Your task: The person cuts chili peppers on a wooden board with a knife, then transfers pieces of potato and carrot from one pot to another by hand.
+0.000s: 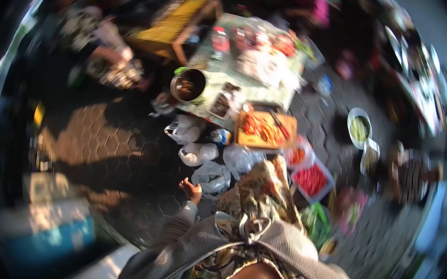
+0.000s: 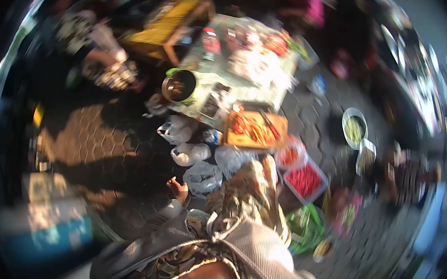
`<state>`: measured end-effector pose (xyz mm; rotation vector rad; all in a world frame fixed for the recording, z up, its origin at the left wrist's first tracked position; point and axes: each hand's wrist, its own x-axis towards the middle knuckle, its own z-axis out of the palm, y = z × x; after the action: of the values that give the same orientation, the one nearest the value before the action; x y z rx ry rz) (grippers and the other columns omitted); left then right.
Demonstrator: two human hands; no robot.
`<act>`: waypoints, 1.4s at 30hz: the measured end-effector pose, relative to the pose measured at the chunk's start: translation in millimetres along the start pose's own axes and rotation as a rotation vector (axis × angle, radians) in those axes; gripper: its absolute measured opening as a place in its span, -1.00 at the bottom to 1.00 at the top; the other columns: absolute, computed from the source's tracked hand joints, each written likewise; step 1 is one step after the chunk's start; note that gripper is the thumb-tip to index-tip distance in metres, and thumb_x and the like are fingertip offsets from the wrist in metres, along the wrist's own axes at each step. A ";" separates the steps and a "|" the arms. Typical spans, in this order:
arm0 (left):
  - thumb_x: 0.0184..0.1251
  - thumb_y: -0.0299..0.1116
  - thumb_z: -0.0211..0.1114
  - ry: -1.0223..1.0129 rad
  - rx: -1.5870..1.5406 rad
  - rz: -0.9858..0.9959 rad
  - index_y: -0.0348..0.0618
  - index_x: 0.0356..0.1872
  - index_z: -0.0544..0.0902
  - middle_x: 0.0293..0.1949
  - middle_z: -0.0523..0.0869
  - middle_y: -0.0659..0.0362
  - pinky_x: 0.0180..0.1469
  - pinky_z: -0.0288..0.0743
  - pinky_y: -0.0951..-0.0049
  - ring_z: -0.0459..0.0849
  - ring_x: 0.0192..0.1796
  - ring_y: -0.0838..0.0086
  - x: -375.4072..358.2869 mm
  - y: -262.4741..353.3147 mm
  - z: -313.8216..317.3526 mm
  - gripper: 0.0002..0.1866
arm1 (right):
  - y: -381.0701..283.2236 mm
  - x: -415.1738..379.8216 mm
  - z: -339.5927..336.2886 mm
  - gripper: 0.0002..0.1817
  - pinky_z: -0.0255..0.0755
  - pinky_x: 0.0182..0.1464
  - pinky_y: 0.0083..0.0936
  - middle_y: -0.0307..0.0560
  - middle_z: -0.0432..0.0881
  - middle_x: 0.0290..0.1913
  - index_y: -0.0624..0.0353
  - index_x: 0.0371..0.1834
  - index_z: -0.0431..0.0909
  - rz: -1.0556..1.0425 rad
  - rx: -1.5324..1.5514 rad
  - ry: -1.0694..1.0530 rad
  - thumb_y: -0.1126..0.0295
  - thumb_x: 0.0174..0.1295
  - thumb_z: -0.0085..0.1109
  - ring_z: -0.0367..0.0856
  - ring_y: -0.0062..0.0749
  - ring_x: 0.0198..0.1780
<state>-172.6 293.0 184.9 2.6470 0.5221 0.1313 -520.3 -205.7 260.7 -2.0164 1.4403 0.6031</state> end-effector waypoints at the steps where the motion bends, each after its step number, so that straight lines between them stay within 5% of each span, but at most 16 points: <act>1: -0.16 -0.43 0.37 -0.042 0.030 0.086 -0.27 0.07 0.32 0.09 0.33 -0.17 0.26 0.11 0.00 0.21 0.21 -0.03 -0.4 -10.7 -1.4 -0.34 | 7.7 -20.0 23.5 -0.73 0.48 -0.14 -0.15 0.22 0.66 -0.34 0.32 -0.39 0.58 0.038 0.034 -0.011 0.31 0.10 0.02 0.65 0.11 -0.24; 3: -0.12 -0.40 0.31 -0.290 -0.036 -0.174 -0.33 0.08 0.33 0.07 0.37 -0.20 0.31 0.06 0.02 0.21 0.22 -0.04 -4.6 -15.8 -26.3 -0.37 | 9.0 -45.2 65.3 -0.74 0.48 -0.13 -0.16 0.21 0.66 -0.33 0.32 -0.38 0.58 0.096 0.114 -0.027 0.31 0.10 0.03 0.65 0.10 -0.24; 5: -0.08 -0.27 0.31 0.074 0.121 -0.115 -0.30 0.02 0.38 0.01 0.41 -0.14 0.22 0.19 0.07 0.33 0.15 0.09 -20.3 -83.0 23.2 -0.42 | -5.3 -53.8 91.1 -0.74 0.48 -0.12 -0.17 0.20 0.66 -0.33 0.32 -0.38 0.58 0.128 0.223 -0.020 0.31 0.09 0.03 0.65 0.10 -0.24; 8: -0.08 -0.29 0.30 -0.195 0.167 -0.322 -0.30 0.01 0.38 0.02 0.39 -0.14 0.21 0.21 0.08 0.34 0.14 0.09 -30.9 -73.8 -11.6 -0.43 | -13.1 -28.9 102.1 -0.75 0.49 -0.20 -0.22 0.13 0.66 -0.34 0.28 -0.32 0.57 0.175 0.239 0.008 0.32 0.09 0.03 0.66 0.01 -0.30; 9: -0.08 -0.29 0.30 -0.240 0.172 -0.338 -0.30 0.01 0.38 0.02 0.39 -0.14 0.20 0.22 0.08 0.34 0.14 0.09 -31.3 -72.1 -18.6 -0.43 | -12.0 -13.8 102.8 -0.75 0.51 -0.29 -0.25 0.06 0.66 -0.35 0.25 -0.27 0.57 0.182 0.185 0.011 0.32 0.10 0.02 0.66 -0.07 -0.35; 11: -0.08 -0.30 0.29 -0.293 0.176 -0.339 -0.30 0.01 0.39 0.02 0.38 -0.14 0.19 0.23 0.09 0.35 0.13 0.09 -27.4 -70.7 -24.5 -0.44 | -78.5 -52.0 53.9 -0.75 0.47 -0.48 -0.37 -0.06 0.62 -0.41 0.17 -0.19 0.54 0.479 0.640 0.017 0.34 0.11 0.00 0.64 -0.29 -0.45; 13: -0.08 -0.32 0.29 -0.323 0.176 -0.324 -0.30 0.00 0.39 0.03 0.37 -0.14 0.19 0.24 0.09 0.36 0.12 0.10 -20.1 -67.2 -27.4 -0.45 | -78.7 -43.6 65.8 -0.74 0.41 -0.59 -0.46 -0.12 0.59 -0.42 0.13 -0.15 0.52 0.385 0.700 0.030 0.35 0.10 0.00 0.61 -0.41 -0.51; 15: -0.08 -0.33 0.29 -0.339 0.177 -0.302 -0.30 0.00 0.39 0.03 0.35 -0.14 0.18 0.25 0.09 0.37 0.11 0.10 -10.7 -61.7 -30.2 -0.46 | -79.5 -49.6 79.7 -0.75 0.49 -0.45 -0.38 -0.08 0.63 -0.40 0.15 -0.19 0.55 0.396 0.755 0.026 0.36 0.07 0.03 0.64 -0.33 -0.43; 18: -0.08 -0.35 0.28 -0.364 0.182 -0.255 -0.30 -0.01 0.40 0.04 0.34 -0.14 0.17 0.27 0.10 0.38 0.10 0.10 -0.1 -49.4 -31.3 -0.47 | -42.2 -64.0 125.8 -0.76 0.45 0.00 -0.35 0.10 0.67 -0.27 0.20 -0.30 0.61 0.181 0.564 0.119 0.33 -0.01 0.12 0.62 -0.06 -0.13; 23: -0.08 -0.38 0.27 -0.403 0.201 -0.105 -0.31 -0.02 0.40 0.05 0.31 -0.13 0.15 0.30 0.11 0.40 0.08 0.10 -0.5 -21.2 -23.9 -0.49 | 52.0 -160.1 161.1 -0.73 0.47 -0.09 -0.25 0.16 0.66 -0.23 0.25 -0.31 0.60 0.380 0.675 0.232 0.30 -0.04 0.18 0.62 0.01 -0.16; 26: -0.08 -0.40 0.26 -0.449 0.203 -0.031 -0.31 -0.02 0.40 0.06 0.29 -0.13 0.13 0.31 0.11 0.41 0.07 0.11 -31.8 5.8 -10.5 -0.50 | 169.1 -209.8 239.7 -0.78 0.49 -0.16 -0.26 0.12 0.67 -0.27 0.23 -0.32 0.58 0.668 0.915 0.294 0.32 0.04 0.15 0.64 -0.06 -0.25; 27: -0.08 -0.40 0.26 -0.475 0.201 -0.010 -0.31 -0.03 0.41 0.06 0.28 -0.13 0.13 0.32 0.11 0.41 0.07 0.11 -48.1 19.1 -4.2 -0.50 | 197.8 -236.2 249.4 -0.80 0.44 -0.35 -0.29 -0.03 0.60 -0.34 0.15 -0.24 0.53 0.773 1.063 0.284 0.33 0.09 0.09 0.60 -0.22 -0.35; 30: -0.08 -0.41 0.26 -0.516 0.240 0.083 -0.31 -0.03 0.41 0.06 0.27 -0.13 0.12 0.33 0.12 0.42 0.06 0.11 -108.3 40.4 10.1 -0.51 | 265.3 -342.3 277.2 -0.81 0.36 -0.63 -0.38 -0.16 0.50 -0.34 0.04 -0.15 0.46 1.119 1.377 0.342 0.31 0.21 -0.06 0.56 -0.37 -0.51; 34: -0.06 -0.48 0.23 -0.689 0.081 0.596 -0.38 0.06 0.36 0.09 0.22 -0.17 0.22 0.23 0.21 0.30 0.11 0.04 -230.9 125.0 32.8 -0.45 | 301.9 -472.1 358.6 -0.78 0.31 -0.71 -0.44 -0.08 0.52 -0.47 0.04 -0.18 0.42 1.524 1.599 0.486 0.28 0.15 -0.14 0.55 -0.36 -0.57; 36: -0.05 -0.44 0.30 -0.773 0.007 0.804 -0.35 0.07 0.36 0.08 0.22 -0.17 0.24 0.19 0.23 0.27 0.13 0.06 -289.3 151.4 51.7 -0.43 | 293.5 -515.9 404.1 -0.74 0.24 -0.74 -0.31 0.01 0.53 -0.49 0.08 -0.17 0.45 1.630 1.594 0.473 0.34 0.10 -0.17 0.48 -0.21 -0.65; 42: -0.06 -0.40 0.36 -0.954 -0.231 1.272 -0.23 0.07 0.38 0.11 0.22 -0.17 0.23 0.22 0.18 0.28 0.15 0.00 -465.9 217.0 49.3 -0.41 | 243.6 -544.1 452.0 -0.72 0.30 -0.65 -0.32 -0.01 0.54 -0.41 0.10 -0.05 0.37 1.651 1.816 0.412 0.34 0.16 -0.11 0.48 -0.24 -0.58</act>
<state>-521.0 -85.3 231.1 2.0368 -1.3567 -0.6142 -934.7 416.9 241.3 0.6688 2.1624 -0.6008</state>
